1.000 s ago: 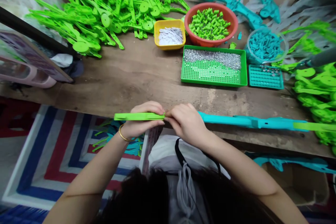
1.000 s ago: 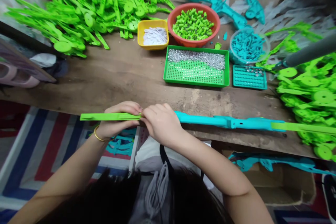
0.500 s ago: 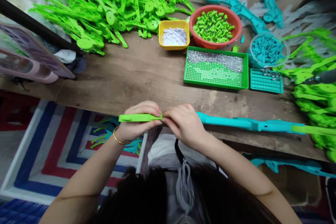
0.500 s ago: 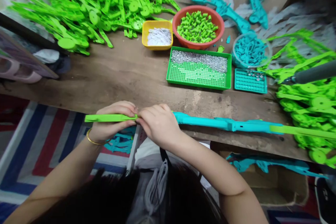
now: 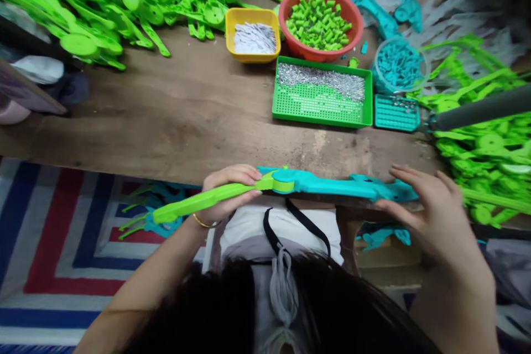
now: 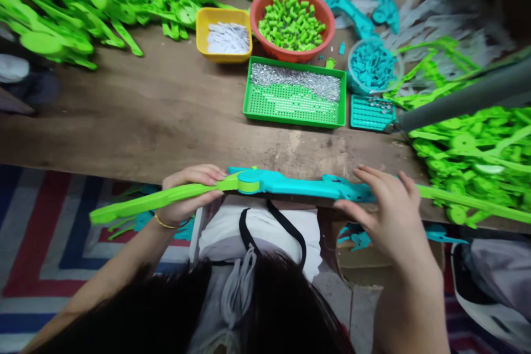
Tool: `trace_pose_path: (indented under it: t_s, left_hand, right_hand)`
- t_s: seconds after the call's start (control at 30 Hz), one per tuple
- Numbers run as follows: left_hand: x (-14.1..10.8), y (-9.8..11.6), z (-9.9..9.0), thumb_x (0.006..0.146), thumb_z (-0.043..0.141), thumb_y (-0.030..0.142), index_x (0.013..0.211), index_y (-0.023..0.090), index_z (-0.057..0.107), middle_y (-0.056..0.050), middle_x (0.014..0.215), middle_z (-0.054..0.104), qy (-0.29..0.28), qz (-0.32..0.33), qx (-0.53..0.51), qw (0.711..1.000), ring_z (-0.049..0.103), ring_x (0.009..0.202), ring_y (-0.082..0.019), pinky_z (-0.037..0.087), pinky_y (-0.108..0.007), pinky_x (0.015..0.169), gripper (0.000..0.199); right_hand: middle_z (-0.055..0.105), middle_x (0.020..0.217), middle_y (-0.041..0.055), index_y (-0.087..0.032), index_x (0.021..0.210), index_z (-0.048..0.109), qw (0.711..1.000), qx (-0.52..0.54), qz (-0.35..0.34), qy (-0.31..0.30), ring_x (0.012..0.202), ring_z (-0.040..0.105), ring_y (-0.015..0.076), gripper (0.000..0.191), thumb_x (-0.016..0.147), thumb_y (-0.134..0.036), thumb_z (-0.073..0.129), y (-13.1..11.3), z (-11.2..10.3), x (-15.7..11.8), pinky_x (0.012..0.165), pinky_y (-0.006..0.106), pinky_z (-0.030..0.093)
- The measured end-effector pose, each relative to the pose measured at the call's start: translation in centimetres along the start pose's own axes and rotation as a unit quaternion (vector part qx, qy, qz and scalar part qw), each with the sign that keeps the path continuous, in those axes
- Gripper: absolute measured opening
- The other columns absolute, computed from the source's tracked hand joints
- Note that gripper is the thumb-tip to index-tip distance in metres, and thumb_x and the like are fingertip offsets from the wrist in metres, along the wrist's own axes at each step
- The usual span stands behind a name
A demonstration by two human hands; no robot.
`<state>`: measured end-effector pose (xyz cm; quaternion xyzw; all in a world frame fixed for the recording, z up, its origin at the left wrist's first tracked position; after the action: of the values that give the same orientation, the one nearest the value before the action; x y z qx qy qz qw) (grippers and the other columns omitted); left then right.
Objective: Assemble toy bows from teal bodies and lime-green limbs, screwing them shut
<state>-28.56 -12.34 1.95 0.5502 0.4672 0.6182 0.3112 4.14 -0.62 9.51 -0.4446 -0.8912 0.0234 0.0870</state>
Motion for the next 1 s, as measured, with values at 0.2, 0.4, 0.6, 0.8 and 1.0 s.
trace_pose_path:
  t_s: [0.2, 0.4, 0.6, 0.8, 1.0]
  left_hand:
    - [-0.4, -0.9, -3.7, 0.071, 0.079, 0.017, 0.091, 0.024, 0.068, 0.0, 0.101, 0.073, 0.051, -0.115, 0.057, 0.99, 0.069, 0.1, -0.021, 0.058, -0.044, 0.095, 0.024]
    - [-3.9, -1.7, -5.2, 0.081, 0.065, 0.038, 0.078, 0.019, 0.064, 0.003, 0.066, 0.068, 0.116, -0.299, 0.24, 0.916, 0.064, 0.056, -0.014, 0.056, -0.029, 0.054, 0.019]
    - [-2.3, 6.6, 3.8, 0.08, 0.074, 0.028, 0.094, 0.021, 0.066, -0.004, 0.085, 0.072, -0.098, 0.138, 0.407, 0.898, 0.07, 0.082, -0.021, 0.056, -0.033, 0.077, 0.018]
    - [1.5, 7.6, 8.8, 0.087, 0.064, 0.043, 0.11, 0.013, 0.064, -0.021, 0.116, 0.064, -0.254, 0.197, 0.508, 0.799, 0.063, 0.104, -0.034, 0.052, -0.047, 0.087, 0.038]
    - [1.7, 7.2, 9.7, 0.088, 0.059, 0.029, 0.122, 0.02, 0.06, -0.015, 0.113, 0.063, -0.311, 0.159, 0.497, 0.794, 0.064, 0.094, -0.029, 0.054, -0.04, 0.075, 0.035]
  right_hand:
    - [0.07, 0.116, 0.0112, -0.019, 0.123, 0.057, 0.999, -0.007, -0.024, -0.047, 0.11, 0.065, 0.0273, 0.043, 0.088, -0.044, 0.059, -0.2, 2.9, -1.6, 0.108, 0.055, 0.037]
    - [0.074, 0.1, 0.0088, -0.016, 0.111, 0.064, 0.99, 0.013, -0.113, 0.084, 0.092, 0.067, 0.0218, 0.025, 0.087, -0.02, 0.057, -4.1, 3.6, -1.3, 0.082, 0.035, 0.051]
    - [0.075, 0.104, 0.0069, -0.019, 0.114, 0.063, 0.964, 0.015, -0.168, 0.207, 0.1, 0.067, 0.0201, 0.03, 0.085, -0.013, 0.056, -7.4, 4.1, -2.1, 0.097, 0.039, 0.046]
    - [0.077, 0.103, 0.0012, -0.024, 0.105, 0.067, 0.937, 0.017, -0.177, 0.3, 0.102, 0.069, 0.0158, 0.022, 0.086, -0.016, 0.06, -8.8, 3.9, -3.5, 0.096, 0.035, 0.042]
    - [0.077, 0.101, -0.0021, -0.029, 0.099, 0.068, 0.931, 0.0, -0.174, 0.321, 0.1, 0.07, 0.0139, 0.017, 0.089, -0.02, 0.057, -8.7, 3.7, -4.2, 0.093, 0.034, 0.04]
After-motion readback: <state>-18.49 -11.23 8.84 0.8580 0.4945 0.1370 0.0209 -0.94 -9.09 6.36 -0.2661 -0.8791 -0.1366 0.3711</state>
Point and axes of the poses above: each hand's wrist, its own x-axis towards the middle knuckle, its own z-axis out of the palm, y = z × x, the point moved 6 cm from there along x, towards the middle knuckle
